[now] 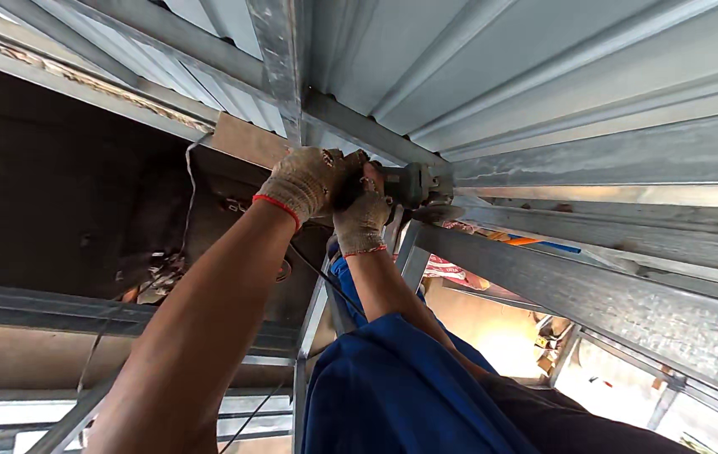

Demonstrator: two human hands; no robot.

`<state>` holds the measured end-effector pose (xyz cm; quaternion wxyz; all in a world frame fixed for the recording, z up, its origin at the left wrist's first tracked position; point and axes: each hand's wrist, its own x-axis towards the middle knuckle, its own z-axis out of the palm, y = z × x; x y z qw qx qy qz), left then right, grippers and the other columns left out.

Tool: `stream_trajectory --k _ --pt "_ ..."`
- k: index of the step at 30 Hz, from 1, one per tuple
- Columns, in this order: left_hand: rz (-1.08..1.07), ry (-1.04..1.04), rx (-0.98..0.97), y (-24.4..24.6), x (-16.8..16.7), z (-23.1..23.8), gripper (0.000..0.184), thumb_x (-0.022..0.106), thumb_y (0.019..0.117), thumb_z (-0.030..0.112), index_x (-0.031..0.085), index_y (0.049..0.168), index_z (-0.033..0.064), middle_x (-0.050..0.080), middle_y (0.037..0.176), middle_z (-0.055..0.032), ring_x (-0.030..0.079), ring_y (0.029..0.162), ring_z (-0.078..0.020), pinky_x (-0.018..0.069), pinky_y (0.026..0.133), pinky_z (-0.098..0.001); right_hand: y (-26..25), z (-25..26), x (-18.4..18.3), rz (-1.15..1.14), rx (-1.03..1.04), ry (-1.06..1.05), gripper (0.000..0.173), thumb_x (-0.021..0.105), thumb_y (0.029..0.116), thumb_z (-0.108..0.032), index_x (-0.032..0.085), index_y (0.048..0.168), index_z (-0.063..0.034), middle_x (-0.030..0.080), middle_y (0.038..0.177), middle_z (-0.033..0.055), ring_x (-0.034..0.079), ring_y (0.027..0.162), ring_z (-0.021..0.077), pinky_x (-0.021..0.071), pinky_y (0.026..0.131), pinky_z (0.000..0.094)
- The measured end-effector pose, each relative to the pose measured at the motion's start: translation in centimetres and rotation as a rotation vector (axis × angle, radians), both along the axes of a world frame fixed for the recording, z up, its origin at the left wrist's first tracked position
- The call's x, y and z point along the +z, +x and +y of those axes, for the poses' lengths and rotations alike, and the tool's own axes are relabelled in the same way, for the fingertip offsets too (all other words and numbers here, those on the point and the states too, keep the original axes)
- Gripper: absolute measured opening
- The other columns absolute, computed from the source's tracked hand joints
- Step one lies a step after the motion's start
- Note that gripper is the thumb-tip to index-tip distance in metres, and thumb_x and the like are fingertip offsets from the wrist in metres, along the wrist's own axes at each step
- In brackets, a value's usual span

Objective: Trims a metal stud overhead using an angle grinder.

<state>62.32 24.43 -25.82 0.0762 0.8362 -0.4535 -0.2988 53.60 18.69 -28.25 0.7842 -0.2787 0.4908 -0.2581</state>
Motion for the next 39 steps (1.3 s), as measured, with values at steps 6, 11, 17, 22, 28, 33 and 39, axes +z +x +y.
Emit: stream_trajectory --k 6,11,17,22,28,33,39 --pt "0.0 -0.022 0.007 -0.2 -0.4 0.1 0.085 0.087 0.0685 0.023 0.052 0.145 0.0298 0.066 0.122 -0.0142 0.067 0.104 -0.0411 0.0538 0.077 -0.0645 0.1 -0.1 0.0 0.019 -0.052 0.036 0.039 0.064 0.0984 -0.019 0.054 0.134 -0.0081 0.065 0.118 0.0118 0.065 0.11 0.0228 0.0559 0.097 0.0481" --pt "0.005 -0.014 0.016 -0.3 0.1 0.0 0.077 0.085 0.075 0.024 0.053 0.145 0.0276 0.067 0.121 -0.0166 0.067 0.104 -0.0434 0.0533 0.077 -0.0654 -0.1 -0.2 -0.6 -0.065 -0.006 0.023 0.029 0.059 0.1011 -0.022 0.058 0.126 -0.0079 0.066 0.113 0.0112 0.065 0.107 0.0223 0.0558 0.095 0.0494" --pt "0.019 -0.016 0.026 -0.2 -0.3 -0.1 0.084 0.086 0.0731 0.021 0.05 0.149 0.0288 0.066 0.123 -0.0175 0.066 0.105 -0.0446 0.0531 0.079 -0.0671 -0.2 -0.3 -0.7 -0.089 0.005 0.024 0.027 0.057 0.1029 -0.021 0.057 0.127 -0.009 0.066 0.113 0.0088 0.065 0.106 0.0196 0.0561 0.095 0.0452" --pt "0.003 -0.029 0.028 -0.2 -0.8 0.7 0.089 0.088 0.0711 0.024 0.048 0.151 0.03 0.066 0.125 -0.0177 0.066 0.106 -0.0452 0.0531 0.079 -0.0673 -0.4 0.2 -0.8 -0.037 0.036 0.007 0.031 0.059 0.1027 -0.023 0.057 0.13 -0.0082 0.066 0.116 0.0101 0.065 0.108 0.0211 0.0559 0.097 0.047" --pt "0.009 0.004 0.023 -0.3 -0.3 0.1 0.086 0.087 0.0708 0.021 0.051 0.148 0.0265 0.065 0.124 -0.0188 0.065 0.106 -0.046 0.0527 0.079 -0.0676 -0.4 0.0 -0.3 -0.036 0.025 0.054 0.027 0.056 0.1031 -0.024 0.057 0.127 -0.0103 0.066 0.112 0.0086 0.065 0.107 0.0212 0.0555 0.095 0.0485" --pt "-0.022 -0.032 0.002 -0.5 -0.7 0.0 0.08 0.085 0.0722 0.023 0.053 0.145 0.0266 0.067 0.115 -0.0161 0.067 0.1 -0.0417 0.0534 0.075 -0.0628 -0.1 -0.3 -0.6 -0.045 -0.023 0.042 0.027 0.058 0.1015 -0.022 0.058 0.125 -0.0078 0.066 0.11 0.0103 0.065 0.105 0.0216 0.0563 0.093 0.0479" --pt "-0.015 0.002 0.007 -0.4 -0.1 0.0 0.075 0.084 0.076 0.021 0.053 0.145 0.0249 0.066 0.121 -0.0176 0.066 0.105 -0.0437 0.0529 0.08 -0.0646 -0.3 -0.2 -0.7 -0.028 0.019 0.007 0.028 0.057 0.1022 -0.023 0.057 0.127 -0.0097 0.066 0.114 0.0094 0.064 0.108 0.0208 0.0555 0.095 0.0469"
